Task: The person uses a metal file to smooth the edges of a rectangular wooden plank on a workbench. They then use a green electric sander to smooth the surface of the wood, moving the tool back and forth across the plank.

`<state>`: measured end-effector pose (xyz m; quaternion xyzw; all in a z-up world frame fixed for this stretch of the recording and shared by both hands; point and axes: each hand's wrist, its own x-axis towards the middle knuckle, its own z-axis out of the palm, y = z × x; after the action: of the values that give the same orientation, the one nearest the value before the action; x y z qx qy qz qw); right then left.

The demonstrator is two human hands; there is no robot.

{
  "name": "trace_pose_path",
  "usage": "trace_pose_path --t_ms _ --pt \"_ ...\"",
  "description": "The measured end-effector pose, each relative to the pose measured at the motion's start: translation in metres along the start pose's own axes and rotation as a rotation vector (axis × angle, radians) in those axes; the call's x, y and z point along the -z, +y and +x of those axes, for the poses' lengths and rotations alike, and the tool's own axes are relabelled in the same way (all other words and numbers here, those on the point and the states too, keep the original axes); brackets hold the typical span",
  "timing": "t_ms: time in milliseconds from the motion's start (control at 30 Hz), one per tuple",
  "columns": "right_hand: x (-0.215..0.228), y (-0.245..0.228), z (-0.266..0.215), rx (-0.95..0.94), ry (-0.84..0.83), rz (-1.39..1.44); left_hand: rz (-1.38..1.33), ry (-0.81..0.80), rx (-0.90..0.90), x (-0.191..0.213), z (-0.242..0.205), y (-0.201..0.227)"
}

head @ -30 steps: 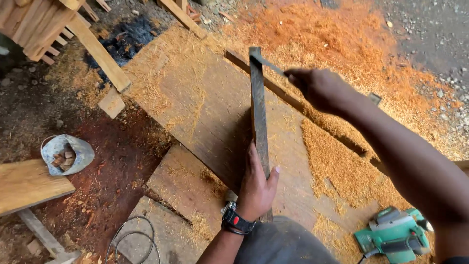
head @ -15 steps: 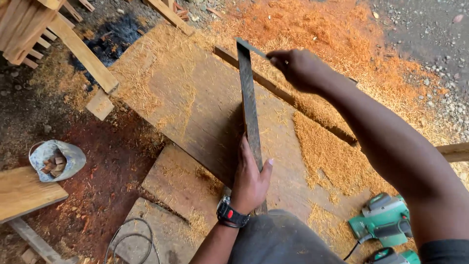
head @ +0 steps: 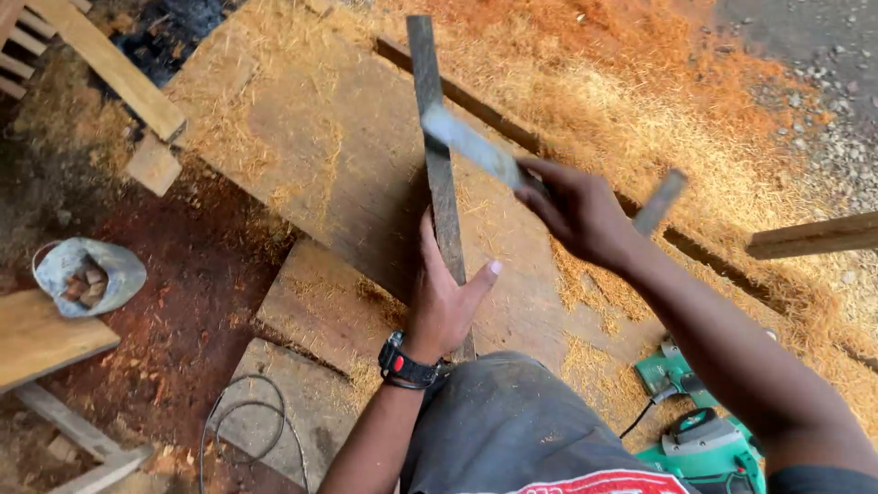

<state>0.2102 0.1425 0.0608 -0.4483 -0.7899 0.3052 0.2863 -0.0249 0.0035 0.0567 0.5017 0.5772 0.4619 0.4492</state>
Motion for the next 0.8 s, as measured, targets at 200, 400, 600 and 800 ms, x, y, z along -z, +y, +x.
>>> trace_pose_path --t_ms 200,400,600,800 --pt "0.051 -0.03 -0.056 0.184 -0.111 -0.081 -0.181 -0.121 -0.016 0.012 -0.024 0.021" --pt "0.082 -0.016 -0.088 0.406 -0.489 -0.229 -0.137 -0.177 -0.063 0.012 -0.081 0.0" --pt "0.094 -0.035 -0.067 0.613 -0.507 -0.358 -0.015 -0.084 -0.129 -0.002 -0.083 -0.028" --pt "0.094 -0.007 -0.065 0.654 -0.354 -0.397 0.057 -0.04 -0.166 -0.003 -0.083 -0.025"
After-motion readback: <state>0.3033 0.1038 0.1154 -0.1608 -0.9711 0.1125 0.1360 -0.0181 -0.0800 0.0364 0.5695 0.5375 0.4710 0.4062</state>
